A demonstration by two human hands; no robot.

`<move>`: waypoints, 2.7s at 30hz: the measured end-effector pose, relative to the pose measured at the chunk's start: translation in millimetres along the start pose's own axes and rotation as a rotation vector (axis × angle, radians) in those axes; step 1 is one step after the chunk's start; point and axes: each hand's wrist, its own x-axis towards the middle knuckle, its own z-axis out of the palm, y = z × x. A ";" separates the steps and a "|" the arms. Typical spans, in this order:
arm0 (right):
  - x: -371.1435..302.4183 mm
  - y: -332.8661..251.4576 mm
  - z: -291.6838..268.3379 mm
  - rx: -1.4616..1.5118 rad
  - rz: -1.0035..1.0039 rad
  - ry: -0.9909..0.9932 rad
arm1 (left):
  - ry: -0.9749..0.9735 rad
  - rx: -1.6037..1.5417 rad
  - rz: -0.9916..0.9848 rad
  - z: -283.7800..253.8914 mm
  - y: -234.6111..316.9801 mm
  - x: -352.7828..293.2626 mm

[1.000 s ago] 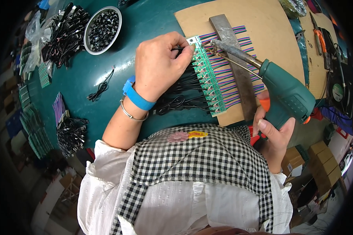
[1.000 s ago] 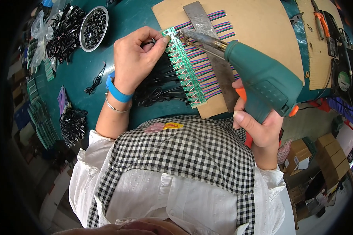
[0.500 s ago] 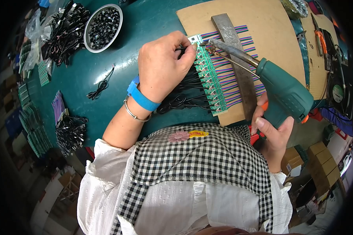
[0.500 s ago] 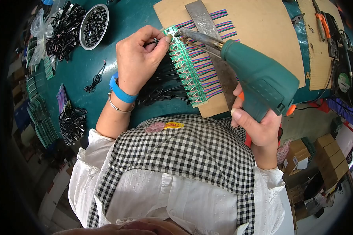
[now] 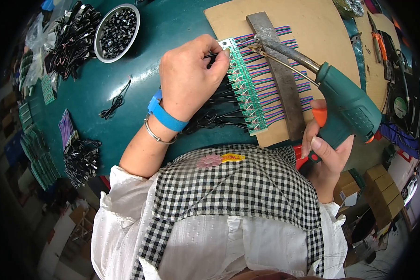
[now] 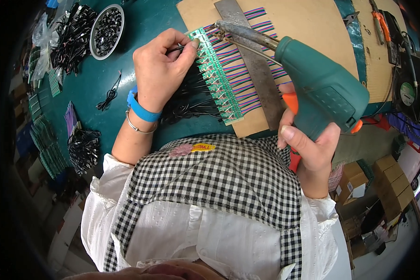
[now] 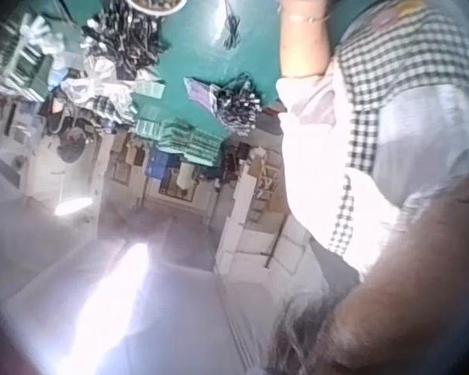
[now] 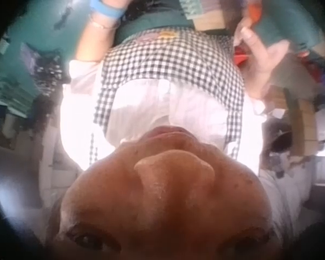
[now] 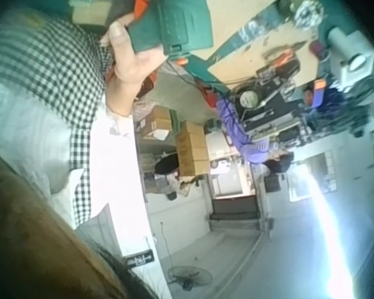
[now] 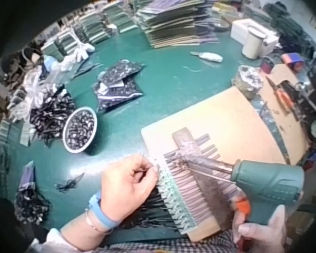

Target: The person solders ribbon cables to LED circuit board strips with a soldering iron and solder wire.

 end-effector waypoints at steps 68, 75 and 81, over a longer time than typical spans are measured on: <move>38.7 -4.9 49.3 -0.238 -0.418 0.185 | -0.191 -0.226 -0.057 -48.0 20.9 -5.2; 25.5 -16.9 39.6 -0.031 -0.161 0.100 | -0.247 -0.145 -0.174 -24.7 -6.6 29.9; 14.7 -11.7 20.3 0.002 -0.141 0.078 | -0.249 -0.141 -0.193 -16.1 -12.3 29.7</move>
